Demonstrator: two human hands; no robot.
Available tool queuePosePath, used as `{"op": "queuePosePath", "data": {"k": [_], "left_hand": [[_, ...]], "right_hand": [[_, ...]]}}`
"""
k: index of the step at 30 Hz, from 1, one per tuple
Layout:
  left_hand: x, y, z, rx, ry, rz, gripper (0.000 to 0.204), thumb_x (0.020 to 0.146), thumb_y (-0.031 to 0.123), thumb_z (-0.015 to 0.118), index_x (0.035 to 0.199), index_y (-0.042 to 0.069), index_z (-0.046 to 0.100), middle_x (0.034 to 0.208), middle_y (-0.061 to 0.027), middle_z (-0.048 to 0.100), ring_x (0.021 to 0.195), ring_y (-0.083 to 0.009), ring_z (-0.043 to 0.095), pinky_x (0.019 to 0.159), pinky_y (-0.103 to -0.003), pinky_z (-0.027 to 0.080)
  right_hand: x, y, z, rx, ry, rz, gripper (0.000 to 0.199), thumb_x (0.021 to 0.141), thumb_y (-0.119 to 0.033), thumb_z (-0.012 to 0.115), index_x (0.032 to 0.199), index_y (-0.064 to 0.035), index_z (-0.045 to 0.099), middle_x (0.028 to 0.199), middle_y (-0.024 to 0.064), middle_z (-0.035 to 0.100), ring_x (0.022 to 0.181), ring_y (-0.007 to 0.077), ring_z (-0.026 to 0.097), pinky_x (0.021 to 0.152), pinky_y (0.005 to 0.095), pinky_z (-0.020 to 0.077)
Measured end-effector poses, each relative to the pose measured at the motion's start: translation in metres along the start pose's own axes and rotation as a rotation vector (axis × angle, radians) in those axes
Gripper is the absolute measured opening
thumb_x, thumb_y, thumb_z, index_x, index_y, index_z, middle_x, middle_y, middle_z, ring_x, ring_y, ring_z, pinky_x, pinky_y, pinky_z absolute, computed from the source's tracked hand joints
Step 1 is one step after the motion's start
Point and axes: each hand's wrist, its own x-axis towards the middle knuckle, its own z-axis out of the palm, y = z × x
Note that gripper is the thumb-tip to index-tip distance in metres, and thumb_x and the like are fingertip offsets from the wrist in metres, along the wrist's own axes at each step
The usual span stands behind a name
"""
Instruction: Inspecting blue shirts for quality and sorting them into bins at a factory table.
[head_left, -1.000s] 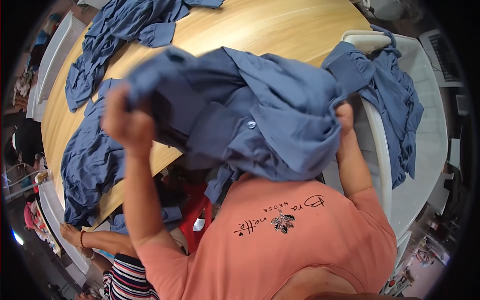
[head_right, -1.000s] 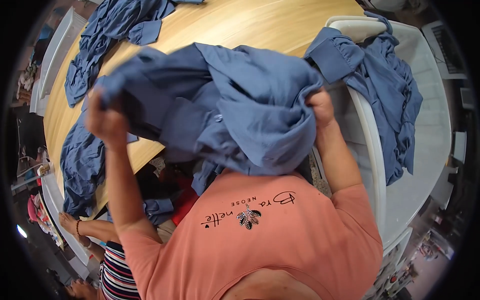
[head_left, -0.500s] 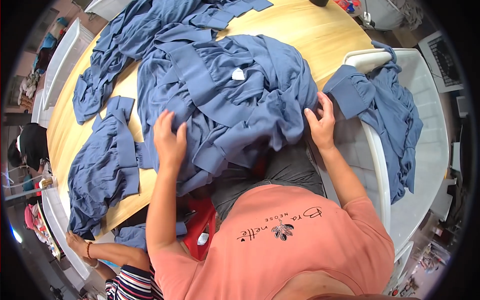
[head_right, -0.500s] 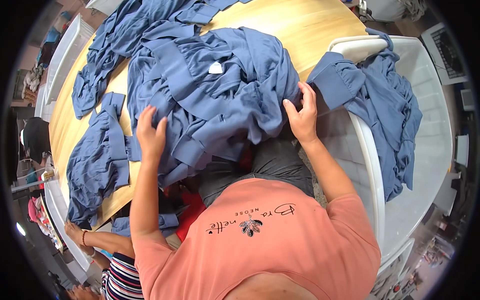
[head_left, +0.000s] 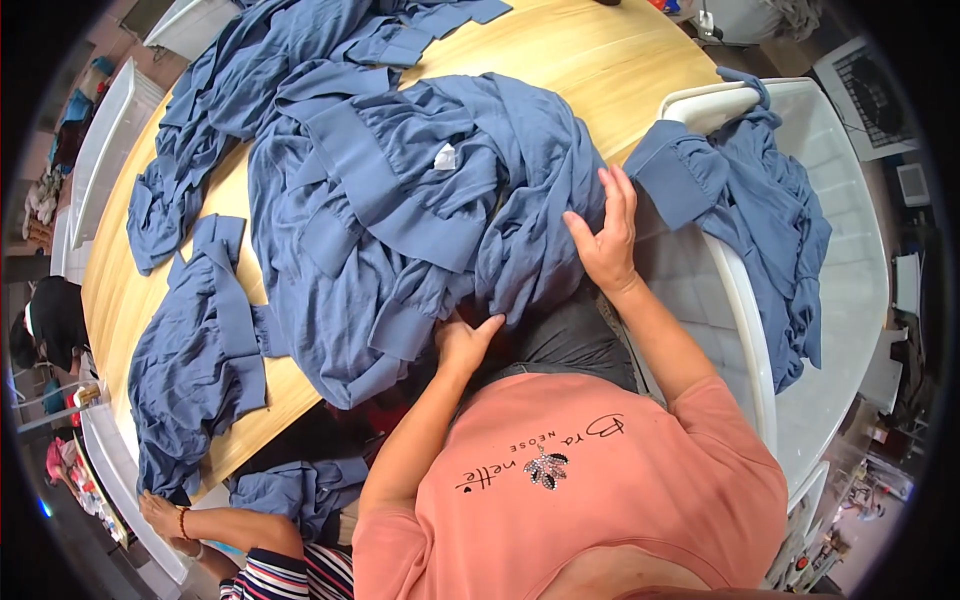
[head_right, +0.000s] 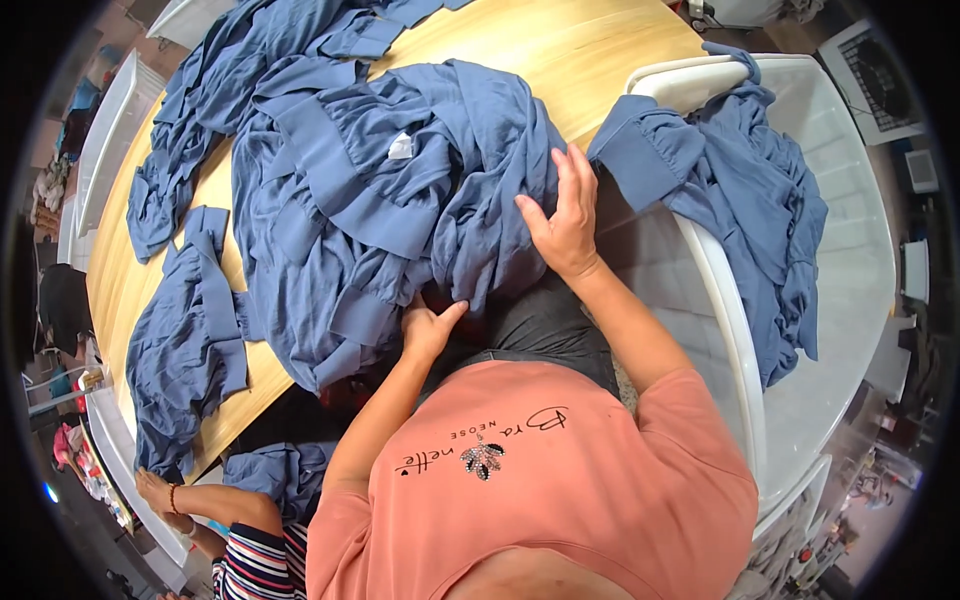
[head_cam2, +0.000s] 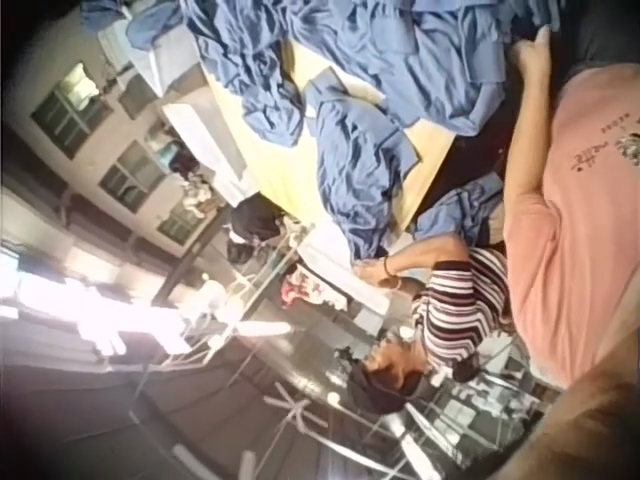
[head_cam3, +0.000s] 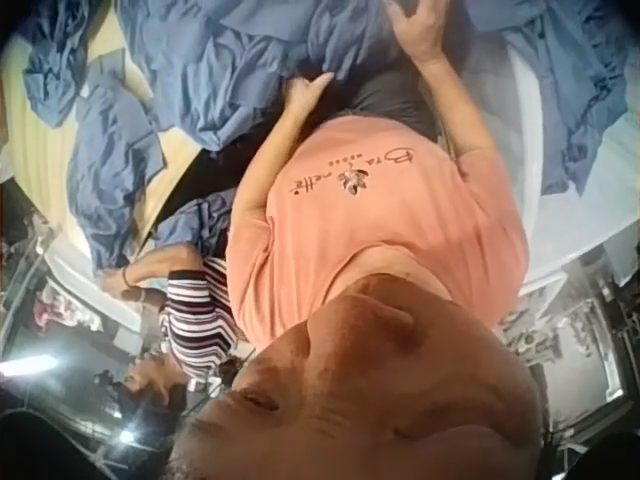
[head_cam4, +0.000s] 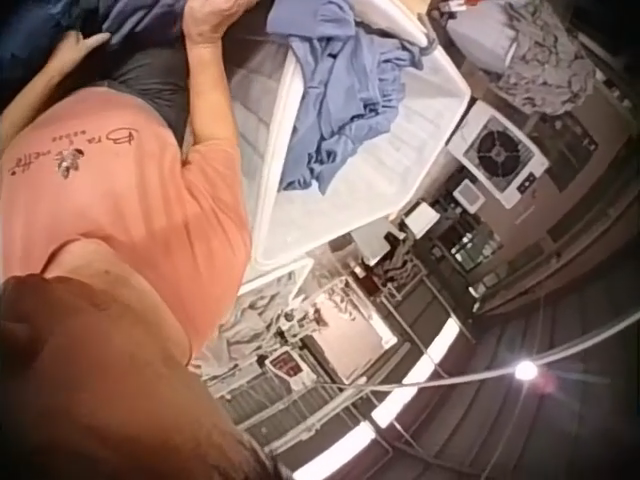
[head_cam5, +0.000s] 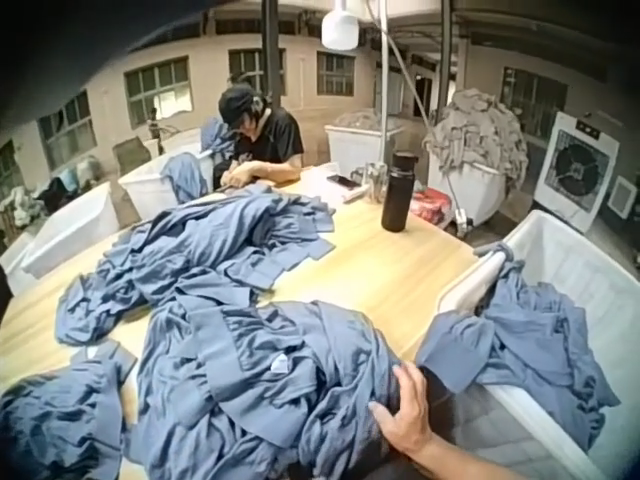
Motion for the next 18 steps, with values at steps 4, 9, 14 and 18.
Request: {"op": "queuePosePath", "data": {"k": [4,9,14,18], "left_hand": [[0.028,0.009,0.021,-0.462,-0.574,0.035,0.089,0.066,0.045,0.083,0.130,-0.007,0.049,0.130,-0.0193,0.055,0.121,-0.0310,0.053,0.102,-0.035,0.040],[0.022,0.045,0.025,-0.465,-0.183,0.416,0.082,0.067,0.037,0.084,0.132,0.001,0.049,0.132,-0.0202,0.054,0.127,-0.0323,0.048,0.106,-0.039,0.037],[-0.028,0.078,-0.066,-0.747,-0.591,0.483,0.065,0.065,0.018,0.071,0.124,-0.003,0.053,0.121,-0.0185,0.057,0.116,-0.0315,0.054,0.101,-0.038,0.040],[-0.051,0.122,-0.121,-0.513,-0.826,1.150,0.035,0.066,0.018,0.068,0.098,0.006,0.065,0.101,-0.0161,0.063,0.093,-0.0374,0.058,0.082,-0.042,0.047]], "right_hand": [[0.033,-0.001,0.001,0.157,-0.198,0.318,0.066,0.075,-0.003,0.068,0.134,0.0075,0.040,0.127,0.0217,0.053,0.117,0.0327,0.054,0.100,0.0405,0.0421],[0.004,-0.030,-0.022,1.317,-0.492,0.848,0.064,0.069,0.008,0.060,0.131,0.0047,0.046,0.117,0.0102,0.058,0.108,0.0164,0.056,0.097,0.0319,0.0436],[0.005,-0.025,-0.041,0.871,-0.130,0.526,0.051,0.086,-0.003,0.060,0.133,0.0054,0.043,0.127,0.0128,0.054,0.113,0.0180,0.053,0.100,0.0325,0.0404],[0.044,-0.039,-0.058,0.881,-0.377,-0.159,0.066,0.092,-0.055,0.047,0.120,0.0038,0.060,0.128,0.0198,0.056,0.128,0.0321,0.046,0.109,0.0438,0.0291]]}}
